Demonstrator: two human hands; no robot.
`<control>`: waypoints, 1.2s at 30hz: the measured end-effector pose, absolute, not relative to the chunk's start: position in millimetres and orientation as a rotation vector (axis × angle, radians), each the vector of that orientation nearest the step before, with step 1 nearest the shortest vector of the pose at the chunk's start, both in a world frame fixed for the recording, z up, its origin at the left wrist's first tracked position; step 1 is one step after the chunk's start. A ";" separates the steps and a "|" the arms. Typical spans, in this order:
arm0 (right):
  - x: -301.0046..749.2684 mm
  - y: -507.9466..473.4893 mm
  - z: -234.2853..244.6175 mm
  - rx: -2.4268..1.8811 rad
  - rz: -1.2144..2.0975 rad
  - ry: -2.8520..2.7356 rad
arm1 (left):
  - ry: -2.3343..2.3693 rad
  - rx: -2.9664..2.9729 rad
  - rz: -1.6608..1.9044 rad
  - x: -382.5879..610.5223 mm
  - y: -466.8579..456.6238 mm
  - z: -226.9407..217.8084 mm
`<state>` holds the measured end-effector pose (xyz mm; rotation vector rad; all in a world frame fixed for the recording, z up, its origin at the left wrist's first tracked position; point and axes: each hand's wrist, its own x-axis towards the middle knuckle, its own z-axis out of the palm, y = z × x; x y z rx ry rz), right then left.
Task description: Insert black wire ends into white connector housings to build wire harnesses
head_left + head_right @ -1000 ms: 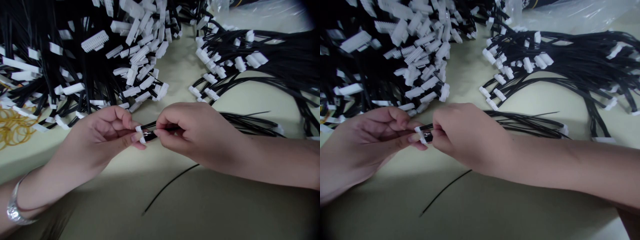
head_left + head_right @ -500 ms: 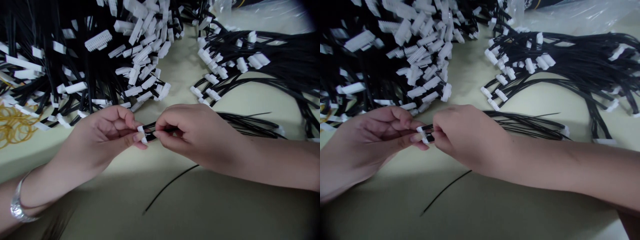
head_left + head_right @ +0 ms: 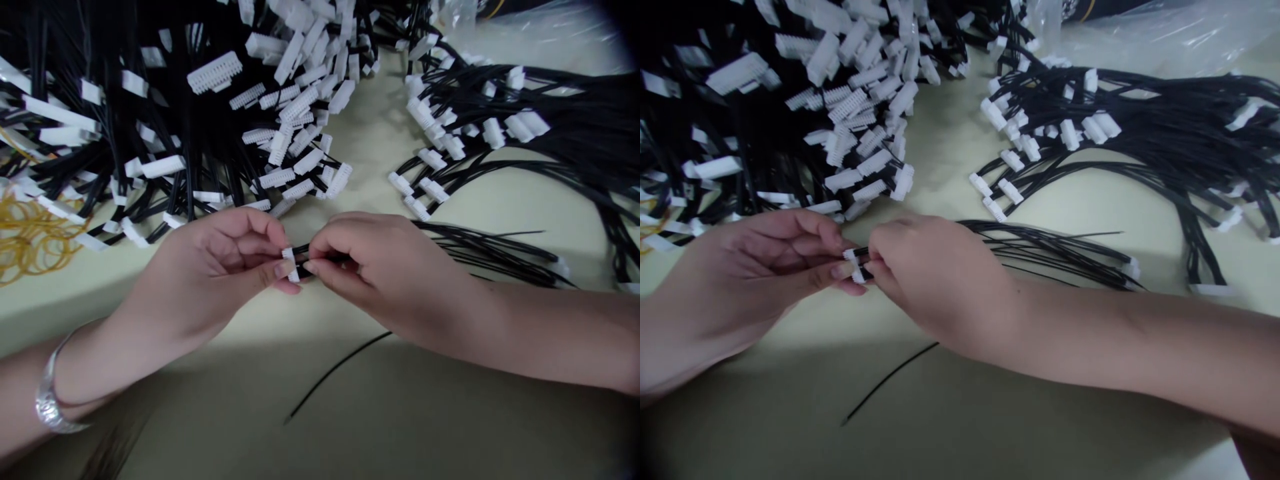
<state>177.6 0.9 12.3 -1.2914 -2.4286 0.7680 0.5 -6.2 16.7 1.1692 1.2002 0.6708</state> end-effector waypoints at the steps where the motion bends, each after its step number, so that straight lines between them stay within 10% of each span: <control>1: 176.7 0.2 11.8 -1.300 0.767 -2.420 | 1.202 1.164 0.673 0.6 -6.6 16.2; 18: 172.2 -2.1 8.6 -1.355 0.756 -2.400 | 1.285 1.248 0.681 2.8 -9.7 19.7; 24: 183.7 -22.8 30.5 -1.122 0.255 -2.610 | 1.269 1.264 0.665 0.0 -7.9 17.0; 30: 178.7 -59.5 19.6 -0.736 0.898 -2.793 | 1.269 1.244 0.625 -0.3 -7.6 19.0; 36: 176.1 -55.7 12.6 -0.792 0.684 -2.713 | 1.178 1.173 0.694 -3.7 -6.9 12.9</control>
